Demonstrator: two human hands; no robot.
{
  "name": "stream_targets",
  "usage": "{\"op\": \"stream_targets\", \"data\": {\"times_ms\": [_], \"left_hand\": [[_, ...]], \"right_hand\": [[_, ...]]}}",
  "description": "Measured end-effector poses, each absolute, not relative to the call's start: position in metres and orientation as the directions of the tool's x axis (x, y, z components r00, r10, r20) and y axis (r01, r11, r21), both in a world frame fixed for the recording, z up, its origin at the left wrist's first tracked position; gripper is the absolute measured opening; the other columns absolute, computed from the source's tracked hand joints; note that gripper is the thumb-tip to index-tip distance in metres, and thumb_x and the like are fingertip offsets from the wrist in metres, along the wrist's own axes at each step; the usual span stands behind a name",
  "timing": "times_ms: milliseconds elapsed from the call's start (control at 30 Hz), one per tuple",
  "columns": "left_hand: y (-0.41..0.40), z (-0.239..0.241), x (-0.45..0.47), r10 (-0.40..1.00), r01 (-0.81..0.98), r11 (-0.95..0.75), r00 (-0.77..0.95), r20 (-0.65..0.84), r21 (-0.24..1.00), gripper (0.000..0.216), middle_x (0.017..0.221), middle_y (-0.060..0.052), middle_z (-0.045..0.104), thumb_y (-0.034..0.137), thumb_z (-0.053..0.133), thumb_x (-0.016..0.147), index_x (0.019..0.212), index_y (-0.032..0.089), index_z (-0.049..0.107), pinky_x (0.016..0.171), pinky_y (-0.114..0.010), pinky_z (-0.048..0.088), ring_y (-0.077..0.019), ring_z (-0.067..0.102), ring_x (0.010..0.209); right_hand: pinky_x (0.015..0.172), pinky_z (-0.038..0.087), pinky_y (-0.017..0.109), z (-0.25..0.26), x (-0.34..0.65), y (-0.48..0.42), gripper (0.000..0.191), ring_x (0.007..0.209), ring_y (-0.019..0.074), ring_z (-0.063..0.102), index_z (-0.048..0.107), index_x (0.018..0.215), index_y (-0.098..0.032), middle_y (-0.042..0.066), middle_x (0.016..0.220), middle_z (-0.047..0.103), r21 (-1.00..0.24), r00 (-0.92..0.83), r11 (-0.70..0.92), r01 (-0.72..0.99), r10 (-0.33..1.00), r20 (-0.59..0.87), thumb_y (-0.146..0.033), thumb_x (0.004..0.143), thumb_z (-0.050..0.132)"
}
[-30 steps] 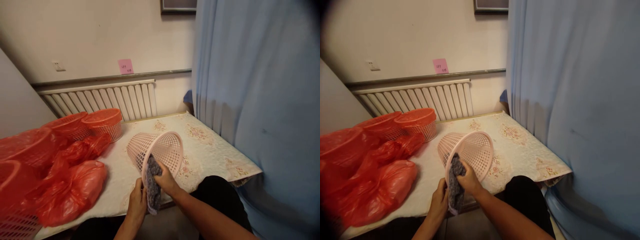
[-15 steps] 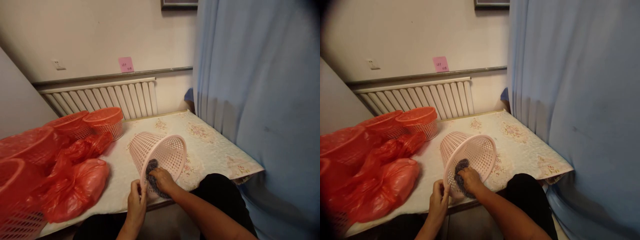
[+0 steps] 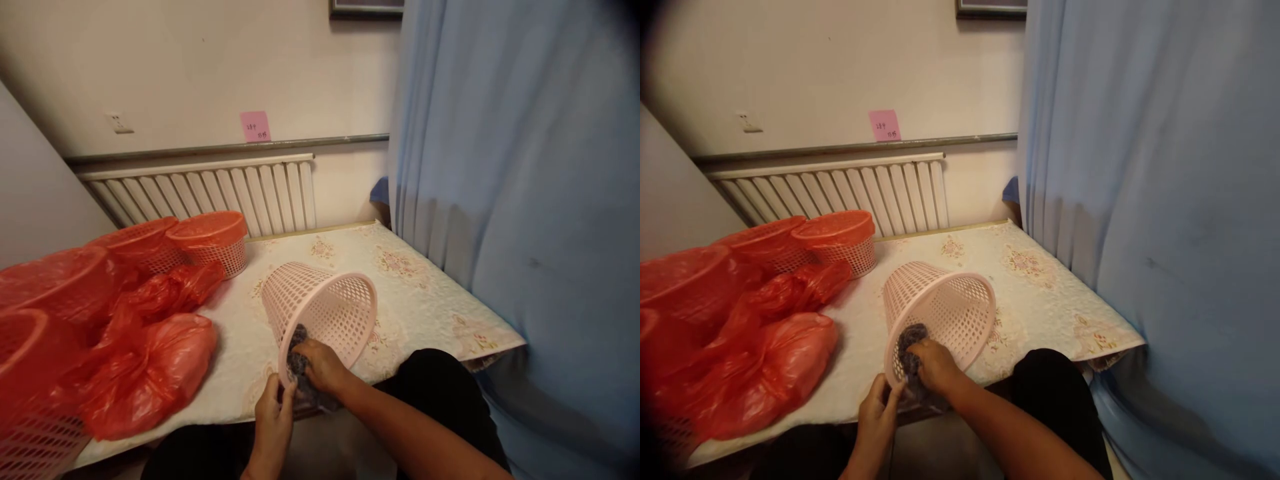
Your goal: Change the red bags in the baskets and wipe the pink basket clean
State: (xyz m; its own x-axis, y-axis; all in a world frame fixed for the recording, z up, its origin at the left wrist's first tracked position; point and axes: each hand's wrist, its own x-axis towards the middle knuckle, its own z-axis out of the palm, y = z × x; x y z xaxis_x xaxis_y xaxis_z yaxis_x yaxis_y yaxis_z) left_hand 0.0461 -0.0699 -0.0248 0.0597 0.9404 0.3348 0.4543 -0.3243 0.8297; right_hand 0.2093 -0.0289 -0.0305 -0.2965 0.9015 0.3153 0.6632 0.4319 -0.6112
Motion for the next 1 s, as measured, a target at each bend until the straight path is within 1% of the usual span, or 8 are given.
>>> {"op": "stream_targets", "data": {"times_ms": [100,233,367,467,533,667,767,1000], "left_hand": [[-0.062,0.006,0.047,0.913,0.515,-0.398,0.139,0.384,0.759,0.026,0.060,0.004,0.052,0.042,0.051,0.087,0.072,0.021,0.053,0.056,-0.023,0.041,-0.0135,0.051,0.056],[-0.058,0.014,0.054,0.920,0.489,-0.384,0.132,0.369,0.783,0.023,0.067,0.003,0.056,0.043,0.050,0.087,0.081,0.021,0.053,0.059,-0.025,0.044,-0.0145,0.054,0.060],[-0.066,-0.029,0.060,0.953,0.472,-0.292,0.069,0.296,0.832,0.026,0.070,-0.001,0.062,0.045,0.047,0.087,0.080,0.021,0.054,0.062,-0.030,0.048,-0.0190,0.059,0.066],[-0.071,-0.060,0.059,0.960,0.434,-0.277,0.101,0.260,0.857,0.033,0.098,-0.011,0.071,0.044,0.051,0.083,0.099,0.017,0.060,0.084,-0.041,0.051,-0.0258,0.065,0.092],[-0.071,-0.065,0.057,0.958,0.409,-0.288,0.121,0.261,0.866,0.036,0.105,-0.014,0.070,0.044,0.051,0.082,0.102,0.016,0.061,0.090,-0.043,0.049,-0.0277,0.064,0.099],[-0.065,-0.040,0.053,0.943,0.441,-0.333,0.133,0.306,0.833,0.025,0.083,-0.006,0.070,0.043,0.051,0.084,0.087,0.020,0.061,0.072,-0.033,0.052,-0.0217,0.064,0.078],[-0.064,-0.010,0.053,0.915,0.529,-0.392,0.142,0.377,0.752,0.025,0.062,0.001,0.058,0.041,0.049,0.086,0.070,0.022,0.052,0.058,-0.026,0.044,-0.0164,0.055,0.059],[-0.078,0.032,0.064,0.869,0.530,-0.494,0.265,0.419,0.690,0.021,0.066,0.001,0.056,0.039,0.048,0.090,0.081,0.022,0.056,0.056,-0.025,0.041,-0.0148,0.053,0.059]], "right_hand": [[0.089,0.044,0.034,-0.036,0.216,-0.022,0.040,0.099,0.0239,0.058,0.065,0.114,-0.020,0.011,0.104,0.065,-0.493,-0.264,0.366,0.789,0.927,0.266,-0.011,0.079,0.047],[0.089,0.043,0.034,-0.039,0.222,-0.016,0.042,0.100,0.0238,0.059,0.065,0.116,-0.019,0.012,0.104,0.066,-0.488,-0.194,0.298,0.820,0.948,0.252,-0.008,0.079,0.046],[0.096,0.043,0.032,-0.033,0.220,-0.016,0.055,0.107,0.0210,0.060,0.064,0.116,-0.021,0.007,0.113,0.068,-0.686,-0.161,0.310,0.659,0.948,0.274,-0.004,0.066,0.051],[0.092,0.047,0.030,-0.025,0.215,-0.019,0.056,0.099,0.0193,0.064,0.065,0.114,-0.021,0.002,0.107,0.071,-0.875,-0.091,0.246,0.418,0.969,0.229,-0.007,0.062,0.052],[0.091,0.048,0.030,-0.021,0.213,-0.021,0.056,0.098,0.0190,0.065,0.065,0.115,-0.020,0.002,0.107,0.071,-0.900,-0.099,0.258,0.352,0.966,0.238,-0.008,0.062,0.052],[0.099,0.043,0.032,-0.020,0.214,-0.023,0.055,0.107,0.0204,0.060,0.065,0.116,-0.020,0.005,0.113,0.068,-0.777,-0.194,0.412,0.476,0.911,0.364,-0.007,0.063,0.051],[0.098,0.042,0.032,-0.024,0.219,-0.021,0.055,0.109,0.0218,0.058,0.062,0.119,-0.020,0.007,0.115,0.065,-0.664,-0.233,0.426,0.614,0.902,0.364,-0.006,0.067,0.051],[0.090,0.044,0.034,-0.036,0.226,-0.019,0.036,0.099,0.0242,0.060,0.068,0.102,-0.022,0.007,0.103,0.068,-0.631,-0.190,0.313,0.710,0.948,0.256,-0.010,0.073,0.052]]}}
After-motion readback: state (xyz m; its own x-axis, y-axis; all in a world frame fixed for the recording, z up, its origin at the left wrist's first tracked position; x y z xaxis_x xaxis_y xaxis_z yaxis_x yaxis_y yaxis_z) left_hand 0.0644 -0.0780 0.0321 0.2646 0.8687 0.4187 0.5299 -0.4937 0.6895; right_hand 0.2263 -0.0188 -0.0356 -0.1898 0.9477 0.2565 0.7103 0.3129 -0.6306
